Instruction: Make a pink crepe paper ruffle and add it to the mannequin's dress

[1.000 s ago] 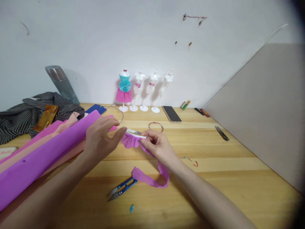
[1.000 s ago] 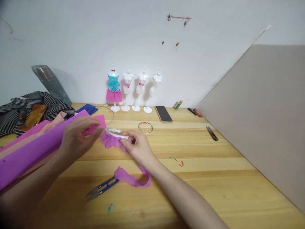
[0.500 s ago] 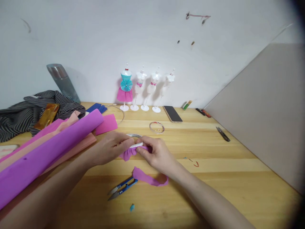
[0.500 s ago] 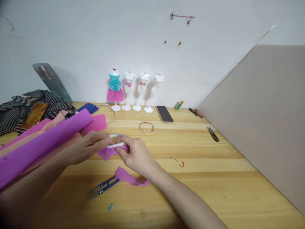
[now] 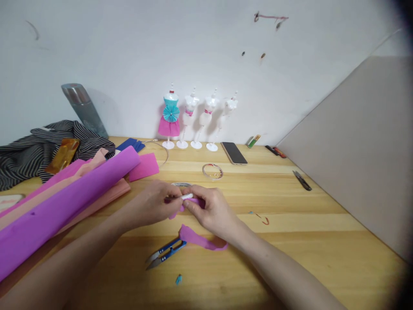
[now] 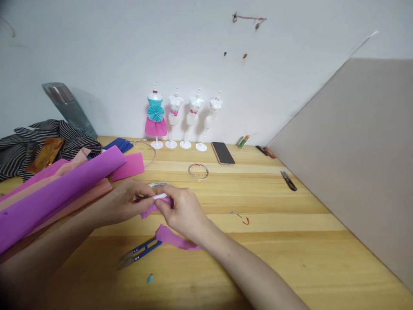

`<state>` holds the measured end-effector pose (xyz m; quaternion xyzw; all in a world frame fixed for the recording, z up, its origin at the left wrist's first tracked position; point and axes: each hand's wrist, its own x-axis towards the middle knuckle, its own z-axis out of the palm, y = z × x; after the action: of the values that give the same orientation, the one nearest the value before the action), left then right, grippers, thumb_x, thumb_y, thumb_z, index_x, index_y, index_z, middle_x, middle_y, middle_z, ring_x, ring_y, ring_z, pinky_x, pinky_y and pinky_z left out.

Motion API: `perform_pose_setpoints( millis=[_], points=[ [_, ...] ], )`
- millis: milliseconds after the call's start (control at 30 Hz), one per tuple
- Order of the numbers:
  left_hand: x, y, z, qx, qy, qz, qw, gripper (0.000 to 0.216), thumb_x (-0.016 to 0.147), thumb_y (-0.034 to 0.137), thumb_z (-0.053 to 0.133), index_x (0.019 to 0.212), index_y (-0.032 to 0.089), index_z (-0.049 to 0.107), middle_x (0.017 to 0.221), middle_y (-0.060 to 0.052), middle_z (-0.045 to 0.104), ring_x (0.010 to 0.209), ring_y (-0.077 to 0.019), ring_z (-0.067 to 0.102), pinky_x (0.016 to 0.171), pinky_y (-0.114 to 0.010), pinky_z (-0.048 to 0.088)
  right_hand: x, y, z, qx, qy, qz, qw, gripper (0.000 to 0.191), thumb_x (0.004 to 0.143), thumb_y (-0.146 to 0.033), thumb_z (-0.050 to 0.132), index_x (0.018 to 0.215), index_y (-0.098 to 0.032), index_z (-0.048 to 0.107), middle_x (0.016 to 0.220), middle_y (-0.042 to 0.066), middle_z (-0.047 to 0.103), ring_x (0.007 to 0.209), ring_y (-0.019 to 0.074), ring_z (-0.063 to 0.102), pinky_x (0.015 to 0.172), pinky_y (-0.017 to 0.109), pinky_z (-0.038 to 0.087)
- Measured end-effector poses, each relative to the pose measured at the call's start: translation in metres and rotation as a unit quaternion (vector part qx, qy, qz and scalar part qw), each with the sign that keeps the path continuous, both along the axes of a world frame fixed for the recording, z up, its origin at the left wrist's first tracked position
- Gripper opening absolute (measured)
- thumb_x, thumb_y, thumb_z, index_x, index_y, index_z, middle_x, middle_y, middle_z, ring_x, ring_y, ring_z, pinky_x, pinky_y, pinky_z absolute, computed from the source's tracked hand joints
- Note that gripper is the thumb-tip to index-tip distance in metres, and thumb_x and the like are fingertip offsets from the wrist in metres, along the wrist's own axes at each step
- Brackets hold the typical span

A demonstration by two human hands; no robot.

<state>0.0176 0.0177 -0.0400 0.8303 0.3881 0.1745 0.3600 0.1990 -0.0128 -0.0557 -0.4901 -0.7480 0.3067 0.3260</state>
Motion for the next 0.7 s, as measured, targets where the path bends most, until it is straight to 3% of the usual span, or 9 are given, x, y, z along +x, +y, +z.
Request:
perform_pose_setpoints(
  millis=[267,433,700],
  points=[
    [-0.0009,0.0030,-0.0068,0.161,0.047,0.009,0.986,0.026,0.077,0.016,0.048,0.051,0.016,0.042,0.051,0.003,0.039,0.052,-0.0100,0.036,0.053,-0.028,0.019,-0.0005,-0.0024,-0.0037,-0.003,0.002,-0.017,1.000,0.040,0.083,-0.022,0.058,0.121,-0.014,0.064,0.070,0.004,0.071,0.057,0.0154,0.058,0.058,0.027,0.043],
    [0.0018,0.0011,-0.0065,0.254,0.086,-0.016,0.963,0.018,0.076,0.013,0.044,0.059,0.016,0.050,0.061,-0.001,0.055,0.061,-0.0142,0.048,0.058,-0.029,0.027,0.0001,-0.0034,-0.0034,-0.004,0.019,0.002,1.000,0.054,0.082,-0.019,0.057,0.136,-0.016,0.052,0.069,0.001,0.068,0.053,0.0137,0.055,0.056,0.026,0.042],
    [0.0043,-0.0048,-0.0098,0.385,0.102,-0.034,0.917,0.019,0.079,0.013,0.047,0.062,0.016,0.057,0.061,-0.005,0.060,0.063,-0.0193,0.056,0.074,-0.036,0.045,0.0013,-0.0038,-0.0045,-0.013,0.004,0.008,1.000,0.066,0.081,-0.013,0.055,0.146,-0.019,0.042,0.056,-0.006,0.055,0.049,0.0125,0.049,0.053,0.025,0.037]
  ],
)
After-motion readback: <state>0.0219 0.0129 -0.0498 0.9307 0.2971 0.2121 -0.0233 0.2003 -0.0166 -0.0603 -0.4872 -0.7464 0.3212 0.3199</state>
